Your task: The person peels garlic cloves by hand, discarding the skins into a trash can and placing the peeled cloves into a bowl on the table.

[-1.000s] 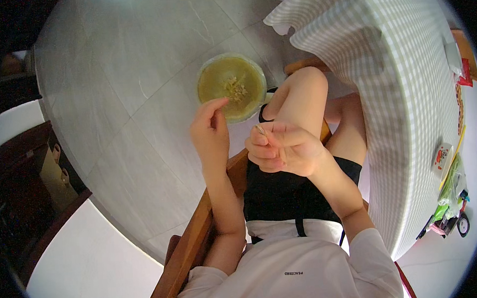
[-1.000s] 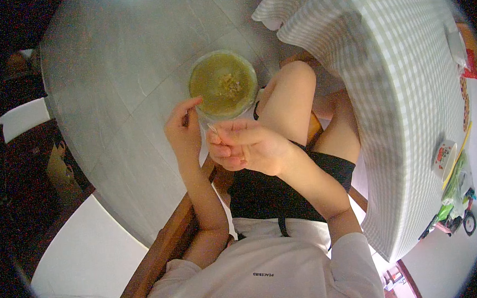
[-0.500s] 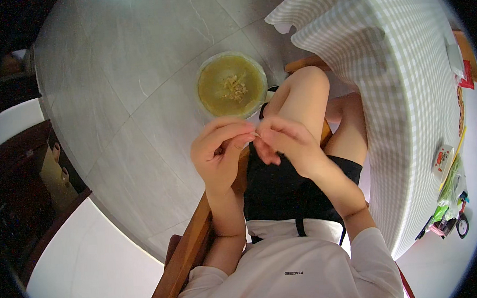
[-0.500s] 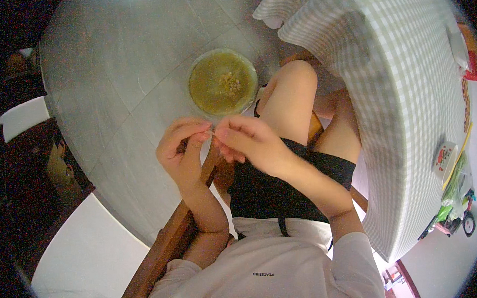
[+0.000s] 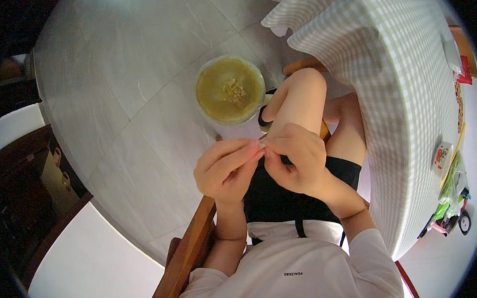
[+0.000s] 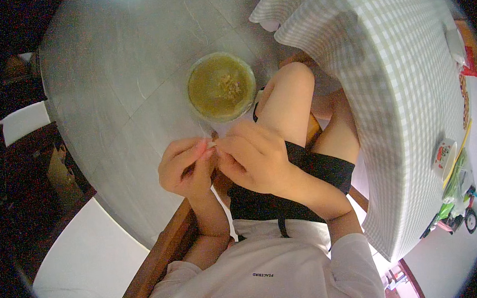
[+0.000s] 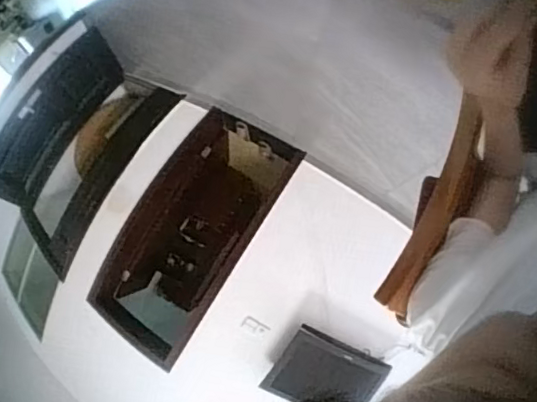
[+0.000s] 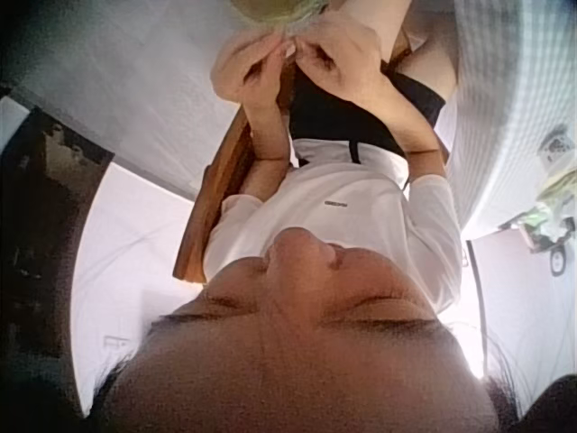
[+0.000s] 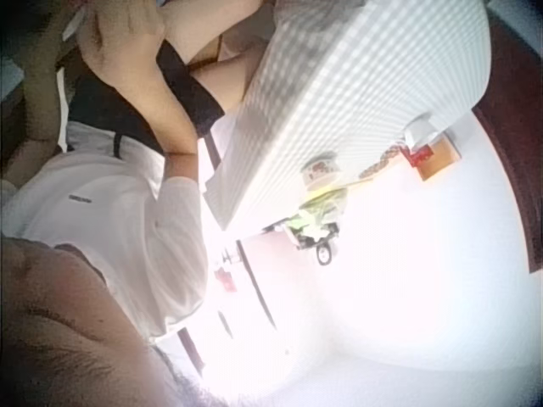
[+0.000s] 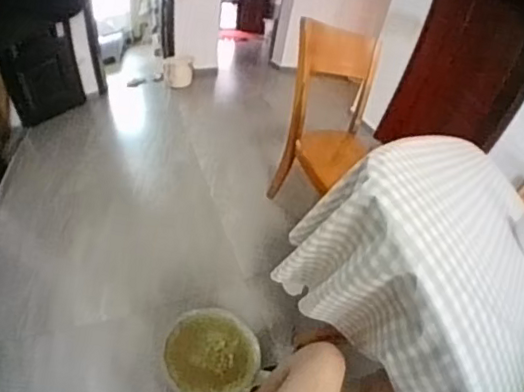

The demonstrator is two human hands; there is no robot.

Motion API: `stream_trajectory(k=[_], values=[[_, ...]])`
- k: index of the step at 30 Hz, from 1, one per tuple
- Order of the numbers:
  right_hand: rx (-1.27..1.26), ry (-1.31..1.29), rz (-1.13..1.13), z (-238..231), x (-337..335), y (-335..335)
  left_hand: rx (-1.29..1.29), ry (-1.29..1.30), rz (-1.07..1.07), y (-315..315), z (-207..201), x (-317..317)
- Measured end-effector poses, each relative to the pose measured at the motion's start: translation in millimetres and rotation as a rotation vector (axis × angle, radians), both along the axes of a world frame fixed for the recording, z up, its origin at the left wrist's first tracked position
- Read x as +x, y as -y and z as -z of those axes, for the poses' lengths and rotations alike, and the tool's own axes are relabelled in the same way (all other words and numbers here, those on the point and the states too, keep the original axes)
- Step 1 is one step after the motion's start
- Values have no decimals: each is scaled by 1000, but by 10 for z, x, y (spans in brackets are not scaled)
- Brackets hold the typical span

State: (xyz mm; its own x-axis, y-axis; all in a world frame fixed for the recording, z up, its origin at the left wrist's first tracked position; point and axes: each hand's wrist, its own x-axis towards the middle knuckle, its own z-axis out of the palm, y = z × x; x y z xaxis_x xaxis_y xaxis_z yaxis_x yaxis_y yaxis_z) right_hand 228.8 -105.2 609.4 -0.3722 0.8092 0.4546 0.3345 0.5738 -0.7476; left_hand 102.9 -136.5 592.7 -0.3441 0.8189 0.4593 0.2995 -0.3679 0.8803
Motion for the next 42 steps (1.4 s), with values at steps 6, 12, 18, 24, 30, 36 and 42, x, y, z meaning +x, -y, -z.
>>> stream_trajectory(k=[6, 12, 18, 24, 30, 36, 42], values=[[115, -93, 64, 10, -50, 83, 78, -45, -74, 63, -36, 57], [208, -2, 15, -76, -4, 46, 11, 224, 29, 113, -91, 22], [-268, -171, -215, -179, 98, -36, -10, 364, 145, 111, -50, -52], [-512, -224, -324, -253, 127, -75, -33, 276, 82, 113, -96, -9], [-285, -94, -244, -231, 97, -82, -206, 373, 183, 73, -181, -42], [-132, 38, -176, -267, 66, -34, -54, 101, 20, 74, -164, 10], [60, -47, -4, -191, -3, 4, 39, -51, -98, 129, -141, 104]])
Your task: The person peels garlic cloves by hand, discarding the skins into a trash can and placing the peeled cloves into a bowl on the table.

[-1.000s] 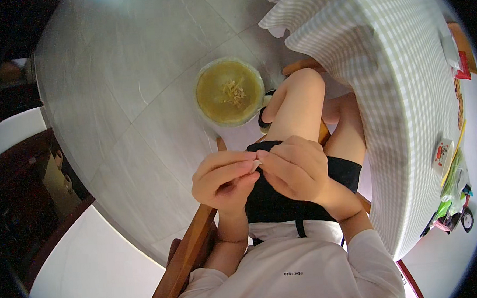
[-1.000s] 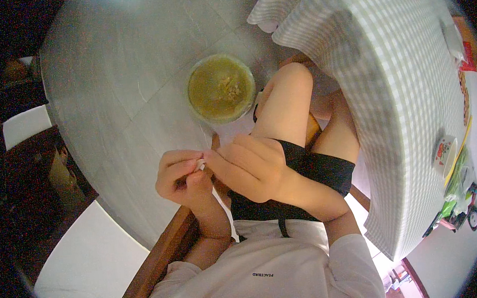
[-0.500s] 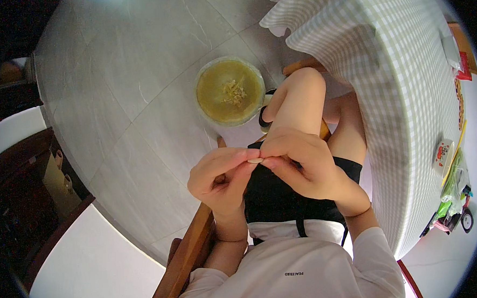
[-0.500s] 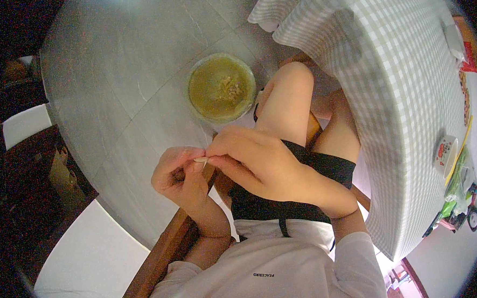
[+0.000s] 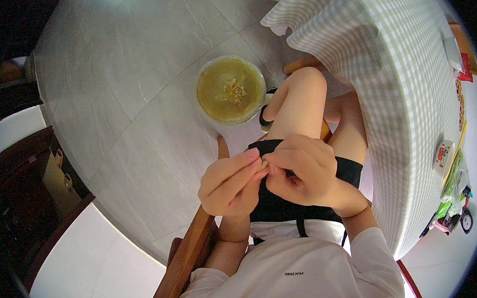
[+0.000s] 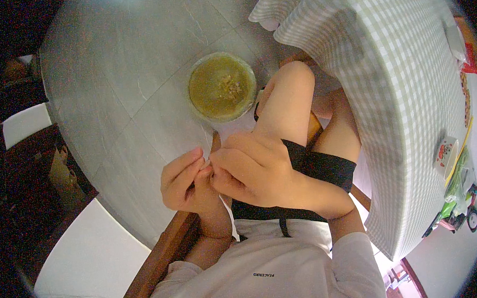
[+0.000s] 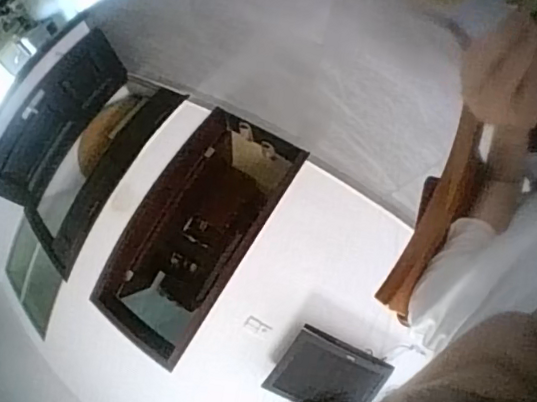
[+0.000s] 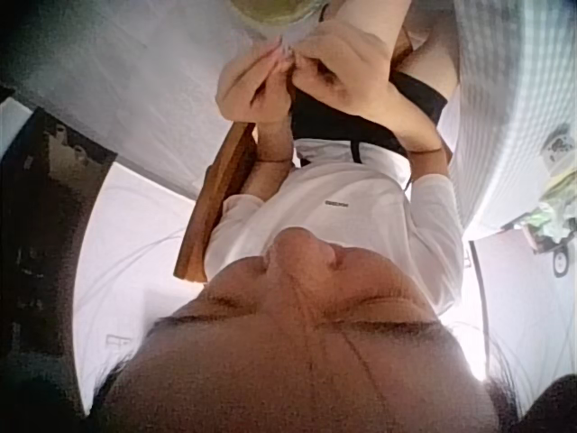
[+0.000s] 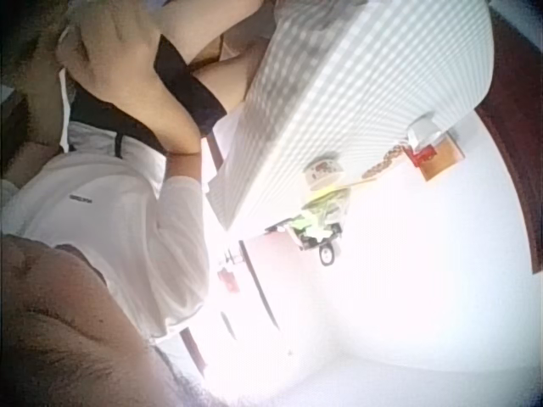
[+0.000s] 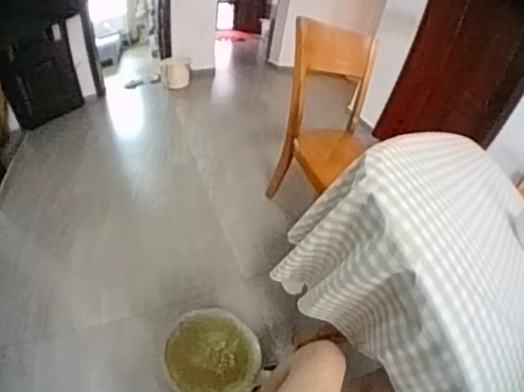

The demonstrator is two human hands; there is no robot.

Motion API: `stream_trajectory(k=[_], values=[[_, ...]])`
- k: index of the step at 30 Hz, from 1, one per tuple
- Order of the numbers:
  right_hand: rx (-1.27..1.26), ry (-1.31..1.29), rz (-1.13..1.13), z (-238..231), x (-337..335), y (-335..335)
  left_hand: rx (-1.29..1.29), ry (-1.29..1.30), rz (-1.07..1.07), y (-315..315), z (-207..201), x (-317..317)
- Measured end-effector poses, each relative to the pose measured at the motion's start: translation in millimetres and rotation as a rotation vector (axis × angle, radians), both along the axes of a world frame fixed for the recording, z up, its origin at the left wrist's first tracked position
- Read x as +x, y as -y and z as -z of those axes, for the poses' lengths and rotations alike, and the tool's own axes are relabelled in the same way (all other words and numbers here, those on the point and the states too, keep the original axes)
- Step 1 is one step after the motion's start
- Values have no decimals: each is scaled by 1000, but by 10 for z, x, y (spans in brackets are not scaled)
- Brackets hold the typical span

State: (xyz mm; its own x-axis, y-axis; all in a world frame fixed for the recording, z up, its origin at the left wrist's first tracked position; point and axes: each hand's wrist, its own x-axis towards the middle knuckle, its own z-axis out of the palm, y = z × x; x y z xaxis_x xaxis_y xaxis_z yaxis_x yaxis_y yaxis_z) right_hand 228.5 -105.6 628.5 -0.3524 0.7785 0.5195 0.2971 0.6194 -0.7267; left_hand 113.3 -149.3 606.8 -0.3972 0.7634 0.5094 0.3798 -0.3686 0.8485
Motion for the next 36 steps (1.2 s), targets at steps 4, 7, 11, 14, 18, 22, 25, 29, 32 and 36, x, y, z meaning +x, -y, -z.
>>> stream_trajectory(k=[4, 7, 11, 14, 18, 22, 25, 29, 32, 36], values=[[-279, -104, -96, -85, -5, 18, 115, -12, -27, -23, 46, 8], [-617, -201, -154, -93, 23, 53, 181, -59, -9, -17, 102, -48], [-1025, -493, -197, -52, 34, 80, 183, -120, 139, -29, 129, -117], [-1162, -596, -242, -17, 49, 49, 108, -39, 195, -79, 66, -108], [-896, -310, -276, -2, 128, 25, -144, 476, 259, -28, 48, -7], [-882, -485, -219, -1, 68, 32, -143, 690, 331, -17, 27, 27], [-1310, -791, -242, -34, 115, 1, -283, 571, 279, -45, 5, 22], [-1560, -883, -433, -10, 118, -43, -151, 562, 341, -58, 99, 7], [-1663, -948, -430, 13, 99, -39, -150, 512, 295, -61, 91, 12], [-1715, -1031, -433, 25, 88, -14, -122, 387, 249, -81, 71, 30]])
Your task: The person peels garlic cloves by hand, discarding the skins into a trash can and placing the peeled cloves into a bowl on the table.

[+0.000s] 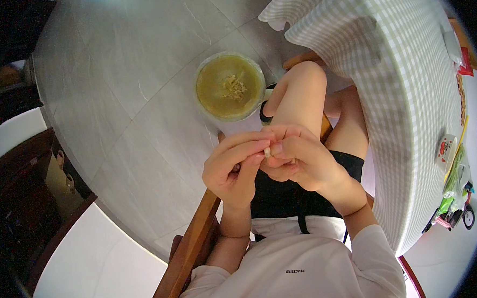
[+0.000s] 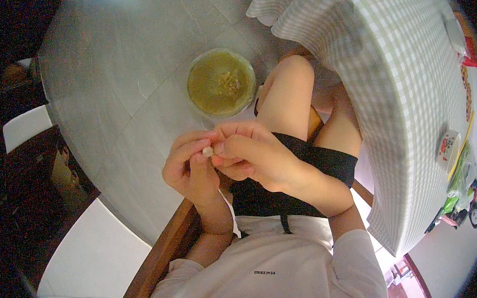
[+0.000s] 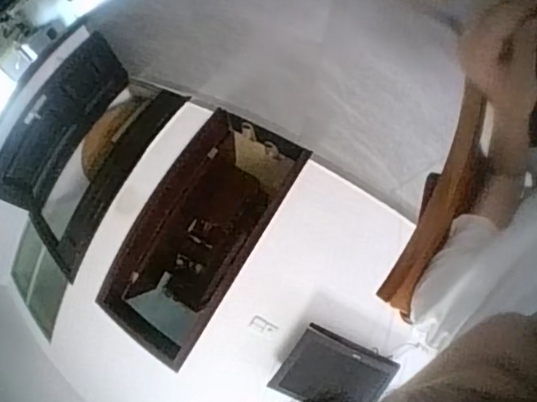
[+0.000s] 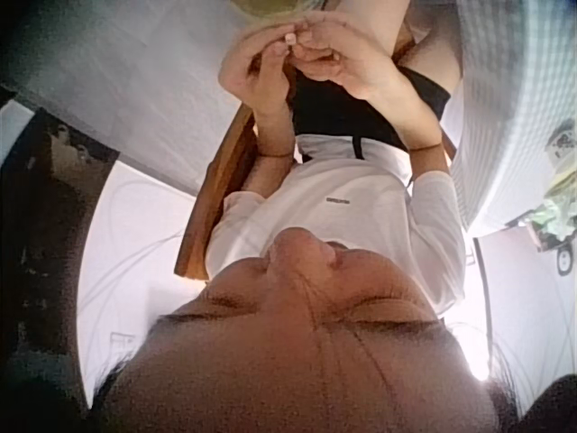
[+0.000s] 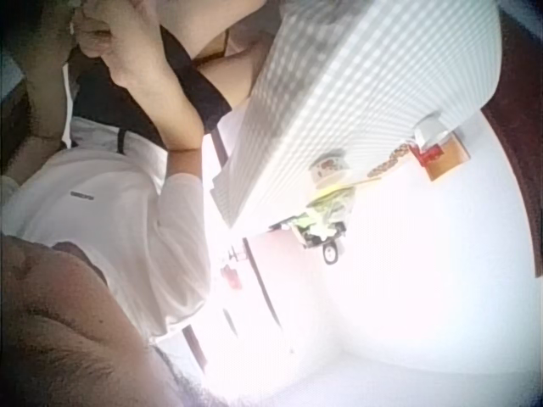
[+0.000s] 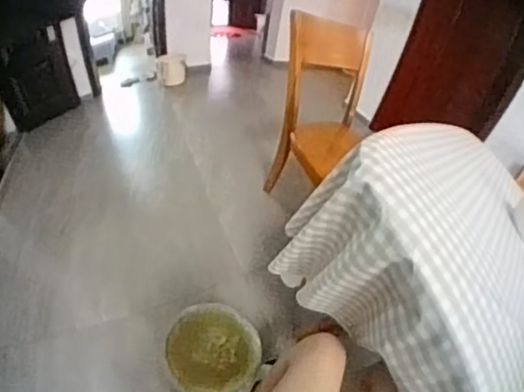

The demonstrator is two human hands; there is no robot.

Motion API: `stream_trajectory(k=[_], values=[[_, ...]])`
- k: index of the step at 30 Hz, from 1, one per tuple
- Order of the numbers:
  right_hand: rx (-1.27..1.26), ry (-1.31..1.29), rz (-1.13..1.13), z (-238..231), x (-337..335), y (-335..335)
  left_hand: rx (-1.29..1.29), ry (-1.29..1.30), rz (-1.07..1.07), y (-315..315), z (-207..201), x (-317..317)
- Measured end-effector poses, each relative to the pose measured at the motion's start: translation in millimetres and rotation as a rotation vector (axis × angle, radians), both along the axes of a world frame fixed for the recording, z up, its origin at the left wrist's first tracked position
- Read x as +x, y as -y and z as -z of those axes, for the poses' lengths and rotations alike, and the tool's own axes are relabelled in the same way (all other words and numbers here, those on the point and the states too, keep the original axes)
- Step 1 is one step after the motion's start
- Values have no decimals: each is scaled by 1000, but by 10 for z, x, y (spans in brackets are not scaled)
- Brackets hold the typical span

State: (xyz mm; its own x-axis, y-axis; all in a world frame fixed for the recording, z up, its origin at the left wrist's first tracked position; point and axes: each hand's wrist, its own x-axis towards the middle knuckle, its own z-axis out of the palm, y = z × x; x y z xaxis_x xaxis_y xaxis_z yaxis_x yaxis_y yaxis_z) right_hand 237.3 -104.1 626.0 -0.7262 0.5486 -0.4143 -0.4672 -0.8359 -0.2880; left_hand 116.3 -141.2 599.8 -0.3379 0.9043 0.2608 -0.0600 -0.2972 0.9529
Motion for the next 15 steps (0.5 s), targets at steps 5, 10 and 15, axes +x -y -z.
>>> stream_trajectory(k=[5, 10, 15], values=[[-40, -9, -22, -10, -12, -3, 0, -37, 9, 6, -74, -43], [-35, 12, -17, -6, -14, -8, -80, 38, 25, 12, -68, -31], [-1, 63, -28, -55, -10, -19, 26, 30, 70, -19, -66, 4]])
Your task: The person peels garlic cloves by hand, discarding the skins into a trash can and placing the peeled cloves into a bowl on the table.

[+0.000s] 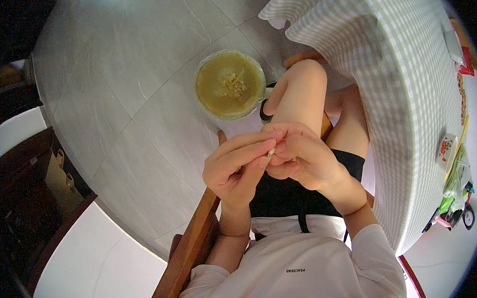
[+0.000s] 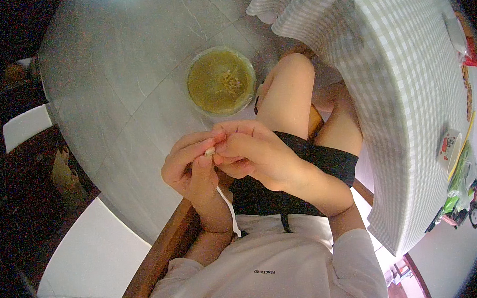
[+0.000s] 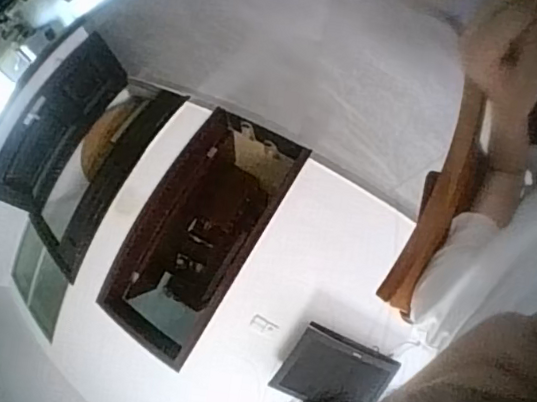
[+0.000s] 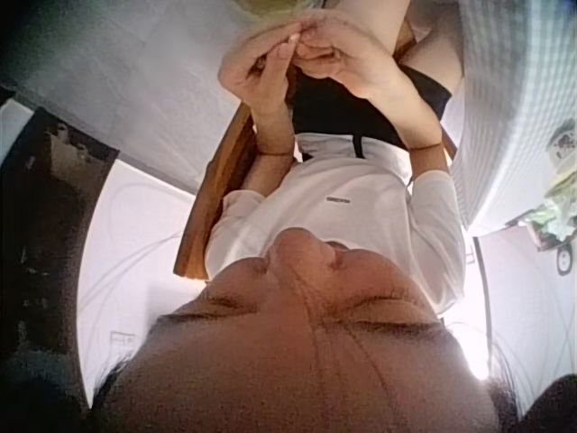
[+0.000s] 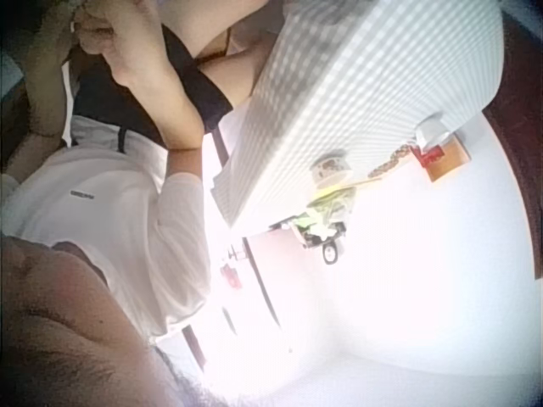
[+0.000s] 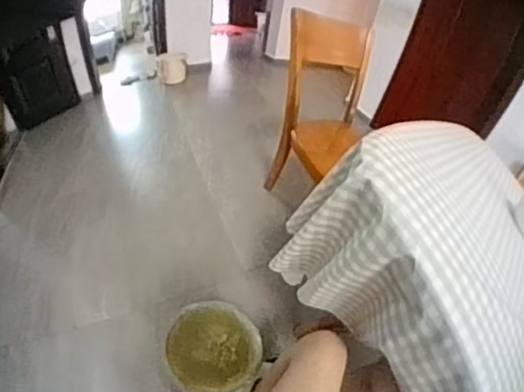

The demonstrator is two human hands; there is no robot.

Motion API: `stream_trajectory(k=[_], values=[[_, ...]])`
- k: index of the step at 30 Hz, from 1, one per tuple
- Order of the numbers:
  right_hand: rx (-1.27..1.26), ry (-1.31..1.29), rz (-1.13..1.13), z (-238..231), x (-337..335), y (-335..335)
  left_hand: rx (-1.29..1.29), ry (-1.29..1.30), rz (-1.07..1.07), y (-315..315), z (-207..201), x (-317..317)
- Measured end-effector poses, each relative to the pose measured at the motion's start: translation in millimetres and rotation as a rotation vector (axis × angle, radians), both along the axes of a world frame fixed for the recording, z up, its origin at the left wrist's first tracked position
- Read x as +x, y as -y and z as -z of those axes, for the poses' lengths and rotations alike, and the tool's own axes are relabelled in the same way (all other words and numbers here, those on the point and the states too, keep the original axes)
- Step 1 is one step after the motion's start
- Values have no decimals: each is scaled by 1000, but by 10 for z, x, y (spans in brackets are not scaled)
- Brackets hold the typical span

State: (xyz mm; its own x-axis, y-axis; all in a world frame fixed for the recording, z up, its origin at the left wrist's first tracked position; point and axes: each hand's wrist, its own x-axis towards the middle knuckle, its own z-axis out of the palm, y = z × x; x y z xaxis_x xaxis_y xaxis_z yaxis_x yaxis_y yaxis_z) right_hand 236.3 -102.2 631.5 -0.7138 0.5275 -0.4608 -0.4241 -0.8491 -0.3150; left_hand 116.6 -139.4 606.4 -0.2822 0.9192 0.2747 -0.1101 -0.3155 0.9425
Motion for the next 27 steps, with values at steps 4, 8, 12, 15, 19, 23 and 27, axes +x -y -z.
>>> stream_trajectory(k=[4, 8, 12, 15, 19, 23, 27], values=[[7, -59, 16, 20, 18, 19, 16, -36, 33, -8, -29, -44], [13, -15, 6, -27, 13, 18, 19, -36, 46, 4, -14, -40], [10, -46, 0, -7, 29, 16, 2, 13, 53, 7, -25, -26], [46, -1, -55, 18, 26, 13, 12, -49, 46, 10, -12, -36], [-129, -238, -32, 118, 42, 35, 5, -15, 43, -11, -10, -19], [-163, -258, -44, 115, 30, 24, -64, -1, 66, 18, -7, -55], [-193, -306, -28, 104, 21, 37, -104, -48, 76, 24, 42, -109]])
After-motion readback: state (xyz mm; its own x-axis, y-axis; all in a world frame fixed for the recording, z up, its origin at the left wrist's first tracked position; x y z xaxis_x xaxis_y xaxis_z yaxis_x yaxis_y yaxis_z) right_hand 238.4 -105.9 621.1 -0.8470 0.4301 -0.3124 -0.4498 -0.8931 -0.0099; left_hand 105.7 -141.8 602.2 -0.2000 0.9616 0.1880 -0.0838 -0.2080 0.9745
